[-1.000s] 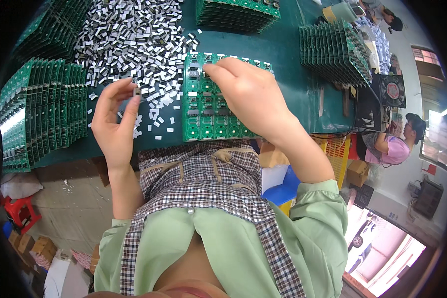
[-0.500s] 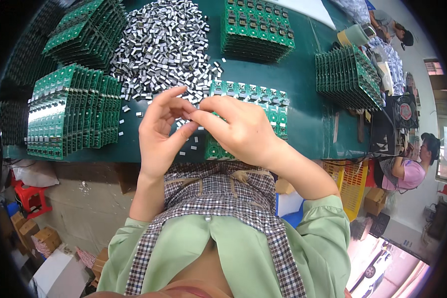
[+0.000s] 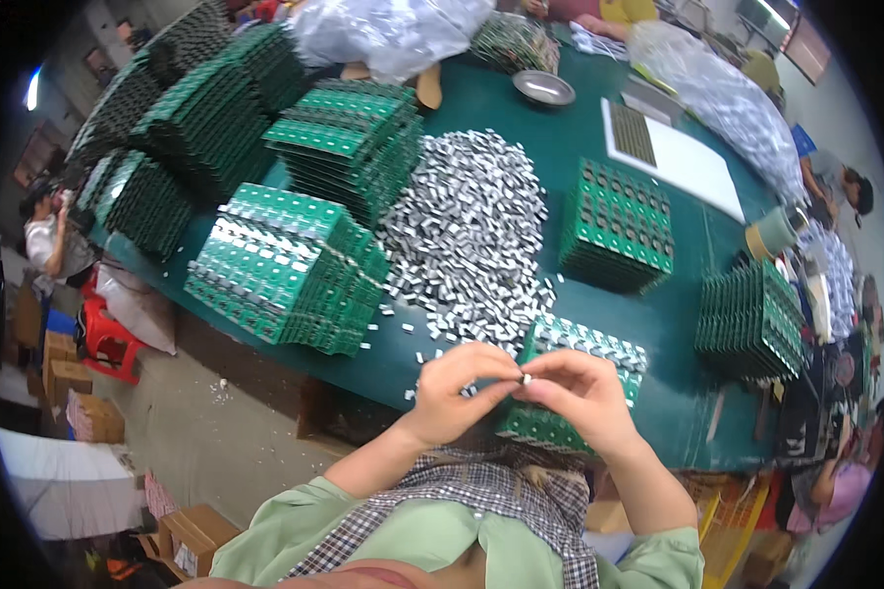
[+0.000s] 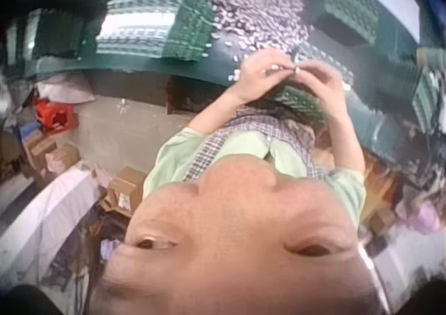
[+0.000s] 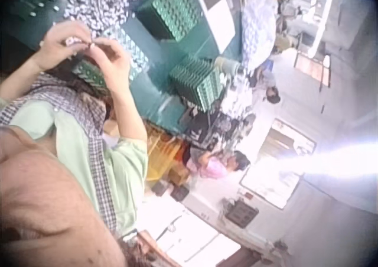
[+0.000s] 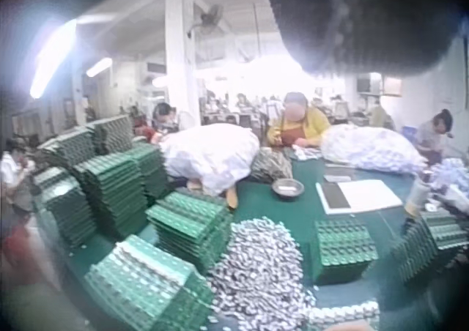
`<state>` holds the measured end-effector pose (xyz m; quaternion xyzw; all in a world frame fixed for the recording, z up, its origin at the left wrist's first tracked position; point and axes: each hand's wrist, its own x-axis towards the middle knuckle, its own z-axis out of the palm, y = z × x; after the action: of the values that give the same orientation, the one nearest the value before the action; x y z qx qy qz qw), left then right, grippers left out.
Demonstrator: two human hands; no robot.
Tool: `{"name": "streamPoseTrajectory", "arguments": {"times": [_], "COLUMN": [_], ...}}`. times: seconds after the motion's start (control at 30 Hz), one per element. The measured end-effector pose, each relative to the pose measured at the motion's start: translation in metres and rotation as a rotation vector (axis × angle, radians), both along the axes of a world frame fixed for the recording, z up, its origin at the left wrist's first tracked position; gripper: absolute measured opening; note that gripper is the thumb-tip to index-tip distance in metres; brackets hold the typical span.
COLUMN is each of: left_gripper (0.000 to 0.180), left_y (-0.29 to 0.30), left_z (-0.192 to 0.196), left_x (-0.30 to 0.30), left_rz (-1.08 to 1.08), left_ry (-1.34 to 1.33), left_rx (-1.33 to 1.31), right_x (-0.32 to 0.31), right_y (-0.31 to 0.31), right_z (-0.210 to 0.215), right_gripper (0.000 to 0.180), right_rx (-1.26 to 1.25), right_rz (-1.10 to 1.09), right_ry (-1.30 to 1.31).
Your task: The person installs electronic components into circuit boards by hand and stacks the assembled circuit boards on the table.
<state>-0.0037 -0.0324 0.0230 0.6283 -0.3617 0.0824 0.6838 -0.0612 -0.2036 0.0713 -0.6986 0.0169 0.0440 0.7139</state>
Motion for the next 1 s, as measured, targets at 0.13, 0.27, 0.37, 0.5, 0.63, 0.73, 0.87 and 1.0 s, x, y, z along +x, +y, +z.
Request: {"name": "streamPoseTrajectory", "arguments": {"times": [0.13,0.27,0.37,0.5,0.63,0.73,0.87,1.0], "left_gripper": [0.020,0.020,0.021,0.029,0.036,0.037,0.035,0.031], "left_y": [0.000,0.002,0.002,-0.002,-0.001,0.000,-0.001,-0.001], "left_z": [0.004,0.005,0.004,0.002,0.005,0.003,-0.004,0.001], "left_x": [-0.007,-0.009,-0.008,-0.010,-0.012,-0.012,-0.008,-0.006], "left_rz": [-0.033,-0.068,-0.045,0.000,-0.040,-0.090,-0.095,-0.070], "left_ry": [-0.023,0.059,-0.028,-0.188,-0.252,-0.251,-0.236,-0.296], "left_rx": [-0.010,-0.040,0.031,0.075,0.075,0.071,0.046,0.057], "right_x": [-0.002,-0.004,-0.002,-0.005,-0.007,-0.005,-0.006,-0.007], "right_y": [-0.003,0.000,-0.005,-0.008,-0.012,-0.011,-0.005,-0.003], "right_z": [0.002,0.003,0.000,-0.002,-0.003,-0.003,-0.003,-0.001], "right_gripper": [0.017,0.020,0.019,0.015,0.018,0.028,0.035,0.031], "right_rx": [0.201,0.174,0.206,0.319,0.283,0.328,0.309,0.322], "right_rz": [0.007,-0.048,-0.010,-0.015,0.022,0.037,-0.025,-0.064], "right_ry": [0.168,0.111,0.164,0.281,0.287,0.297,0.282,0.245]}}
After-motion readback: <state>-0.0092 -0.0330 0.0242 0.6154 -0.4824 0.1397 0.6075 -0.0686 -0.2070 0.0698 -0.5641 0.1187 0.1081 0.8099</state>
